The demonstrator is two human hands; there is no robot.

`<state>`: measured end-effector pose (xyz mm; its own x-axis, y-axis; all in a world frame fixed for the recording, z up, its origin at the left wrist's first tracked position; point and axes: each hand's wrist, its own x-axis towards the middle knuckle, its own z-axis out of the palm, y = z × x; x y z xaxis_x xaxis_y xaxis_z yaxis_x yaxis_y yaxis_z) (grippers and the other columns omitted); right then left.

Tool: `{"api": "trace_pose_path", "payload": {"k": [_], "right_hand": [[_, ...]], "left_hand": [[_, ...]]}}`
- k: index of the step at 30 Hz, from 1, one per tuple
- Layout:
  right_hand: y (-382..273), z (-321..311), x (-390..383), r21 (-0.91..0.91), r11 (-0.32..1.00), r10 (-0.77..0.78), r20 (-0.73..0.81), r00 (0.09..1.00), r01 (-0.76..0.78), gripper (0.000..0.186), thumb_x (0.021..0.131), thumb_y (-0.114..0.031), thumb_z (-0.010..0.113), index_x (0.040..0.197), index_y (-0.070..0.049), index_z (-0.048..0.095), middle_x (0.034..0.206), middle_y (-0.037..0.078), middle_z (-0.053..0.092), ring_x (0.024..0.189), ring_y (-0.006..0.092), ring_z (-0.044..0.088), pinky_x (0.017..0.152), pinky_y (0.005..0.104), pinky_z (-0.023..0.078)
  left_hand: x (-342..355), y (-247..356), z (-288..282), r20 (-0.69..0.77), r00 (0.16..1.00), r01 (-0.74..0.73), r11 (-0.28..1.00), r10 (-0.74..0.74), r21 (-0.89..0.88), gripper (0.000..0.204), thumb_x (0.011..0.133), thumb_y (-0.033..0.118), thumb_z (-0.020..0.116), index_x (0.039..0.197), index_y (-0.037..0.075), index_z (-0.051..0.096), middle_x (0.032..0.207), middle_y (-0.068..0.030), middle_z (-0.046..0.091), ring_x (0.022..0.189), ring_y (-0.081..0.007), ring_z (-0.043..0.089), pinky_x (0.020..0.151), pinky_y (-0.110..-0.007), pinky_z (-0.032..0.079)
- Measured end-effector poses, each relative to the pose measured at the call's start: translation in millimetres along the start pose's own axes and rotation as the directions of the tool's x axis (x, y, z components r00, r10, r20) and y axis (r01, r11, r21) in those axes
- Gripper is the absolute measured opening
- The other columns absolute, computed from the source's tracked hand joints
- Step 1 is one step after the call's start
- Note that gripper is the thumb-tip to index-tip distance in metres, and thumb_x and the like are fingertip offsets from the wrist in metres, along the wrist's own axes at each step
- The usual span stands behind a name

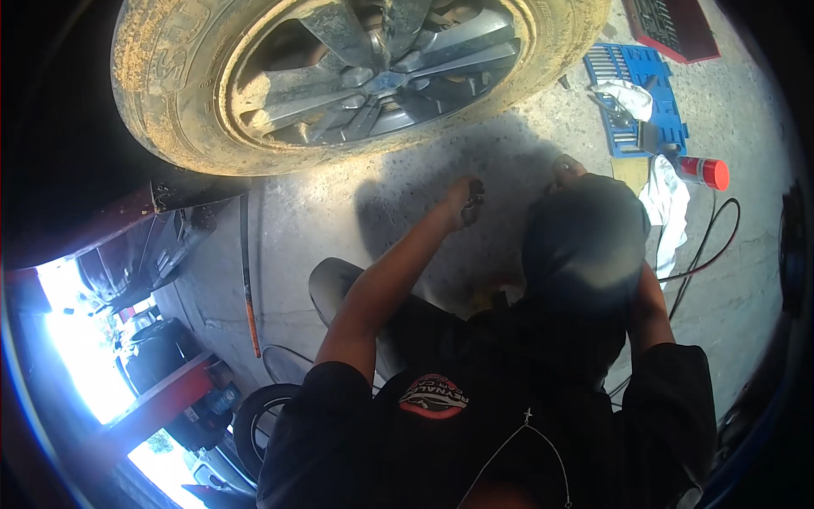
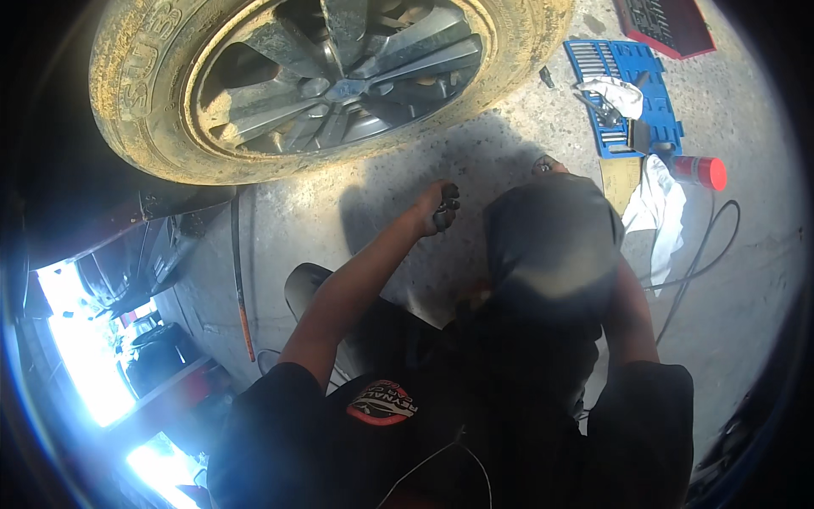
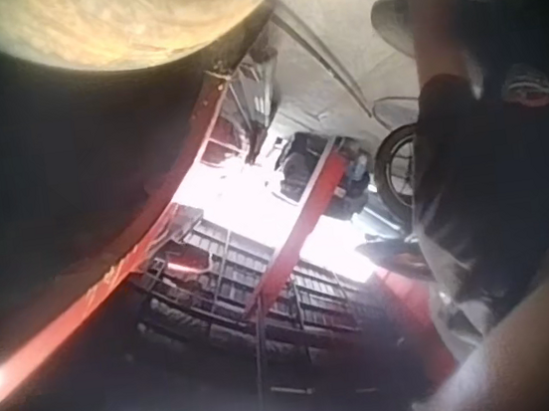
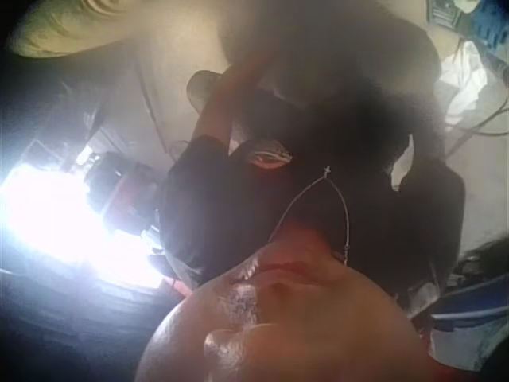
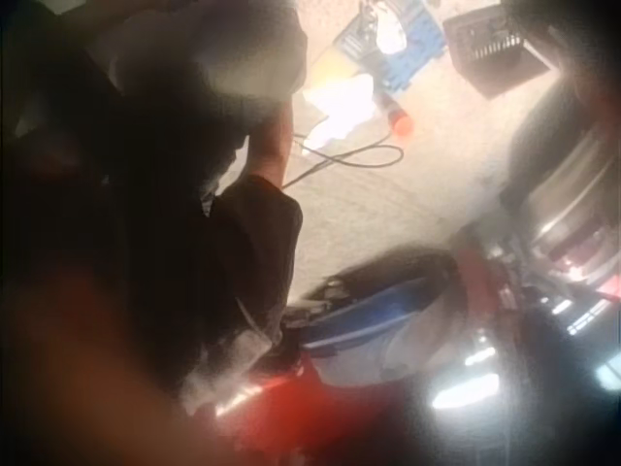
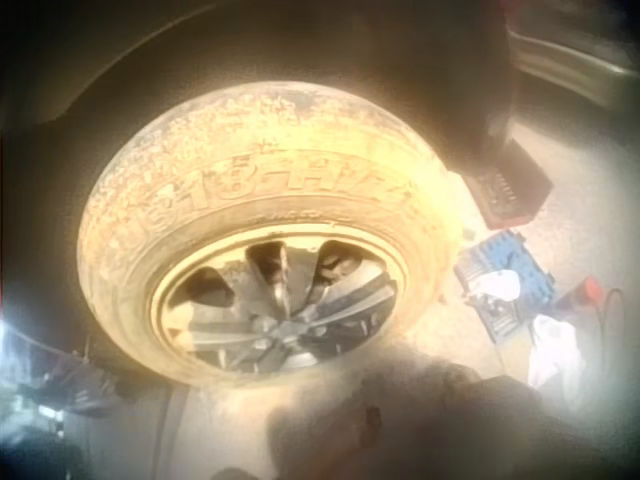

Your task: The person cleans a set of lug nuts with a cloth, applies grease to them by hand, and then mounts a tire onto a car's wheel hub. They proceed to hand-thread each lug nut onto the wheel studs and then tighten them using a socket wrench.

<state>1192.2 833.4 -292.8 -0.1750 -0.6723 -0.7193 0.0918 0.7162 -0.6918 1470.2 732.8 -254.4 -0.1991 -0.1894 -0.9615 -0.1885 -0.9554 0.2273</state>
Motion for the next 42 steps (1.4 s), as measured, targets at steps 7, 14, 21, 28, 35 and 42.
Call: {"api": "trace_pose_path", "payload": {"k": [7, 14, 21, 28, 35, 42], "right_hand": [[186, -73, -101, -0.238, 0.951, -0.015, -0.671, 0.741, -0.197, 0.032, 0.086, -0.029, 0.065, 0.103, -0.002, 0.064, 0.091, 0.021, 0.07, 0.088, 0.0337, 0.069, 0.075, 0.0397, 0.052], [271, -9, -156, 0.347, 0.937, 0.155, -0.296, 0.942, -0.045, 0.015, 0.092, -0.013, 0.057, 0.092, 0.001, 0.062, 0.074, 0.004, 0.06, 0.063, 0.0145, 0.059, 0.058, 0.0305, 0.047], [283, 40, -209, 0.535, 0.808, 0.372, -0.136, 0.918, -0.248, 0.033, 0.093, -0.029, 0.054, 0.099, 0.001, 0.066, 0.083, 0.012, 0.069, 0.074, 0.0195, 0.066, 0.063, 0.0371, 0.049], [210, -21, -133, 0.107, 0.988, 0.149, -0.478, 0.866, -0.111, 0.02, 0.092, -0.018, 0.056, 0.096, 0.001, 0.059, 0.075, 0.012, 0.066, 0.065, 0.0212, 0.063, 0.063, 0.0344, 0.049], [64, -72, -17, -0.517, 0.837, -0.437, -0.438, 0.785, 0.178, 0.031, 0.085, -0.026, 0.067, 0.111, -0.01, 0.062, 0.082, 0.023, 0.067, 0.08, 0.0417, 0.067, 0.071, 0.0482, 0.053], [54, -65, 52, -0.571, 0.797, -0.448, -0.336, 0.829, 0.199, 0.034, 0.085, -0.034, 0.069, 0.114, -0.016, 0.066, 0.095, 0.017, 0.071, 0.089, 0.0363, 0.068, 0.08, 0.0463, 0.054]], "left_hand": [[-126, 111, -12, 0.037, 0.998, 0.001, 0.592, -0.051, 0.806, 0.031, 0.098, 0.033, 0.042, 0.095, 0.011, 0.064, 0.068, 0.0023, 0.056, 0.045, -0.0085, 0.044, 0.04, -0.026, 0.036], [55, -19, 35, 0.225, 0.968, -0.228, -0.022, -0.11, 0.973, 0.04, 0.096, 0.037, 0.047, 0.09, 0.005, 0.069, 0.079, -0.0074, 0.066, 0.061, -0.02, 0.059, 0.054, -0.035, 0.046], [56, -151, 21, 0.149, 0.988, -0.149, 0.016, 0.04, 0.989, 0.04, 0.096, 0.037, 0.048, 0.091, 0.003, 0.068, 0.082, -0.0105, 0.066, 0.066, -0.0244, 0.06, 0.059, -0.037, 0.048], [26, -113, -8, -0.04, 0.9, -0.139, 0.374, 0.433, 0.917, 0.041, 0.097, 0.037, 0.049, 0.091, 0.001, 0.068, 0.084, -0.0136, 0.067, 0.072, -0.0289, 0.062, 0.065, -0.04, 0.049], [87, -21, 58, -0.082, 0.613, -0.476, 0.451, 0.785, 0.755, 0.043, 0.097, 0.037, 0.05, 0.092, -0.001, 0.067, 0.086, -0.0167, 0.068, 0.078, -0.0333, 0.064, 0.071, -0.042, 0.05], [152, 25, 175, 0.101, 0.426, -0.61, 0.203, 0.899, 0.766, 0.044, 0.097, 0.037, 0.051, 0.093, -0.004, 0.067, 0.089, -0.0198, 0.068, 0.083, -0.0377, 0.065, 0.077, -0.045, 0.052]]}}
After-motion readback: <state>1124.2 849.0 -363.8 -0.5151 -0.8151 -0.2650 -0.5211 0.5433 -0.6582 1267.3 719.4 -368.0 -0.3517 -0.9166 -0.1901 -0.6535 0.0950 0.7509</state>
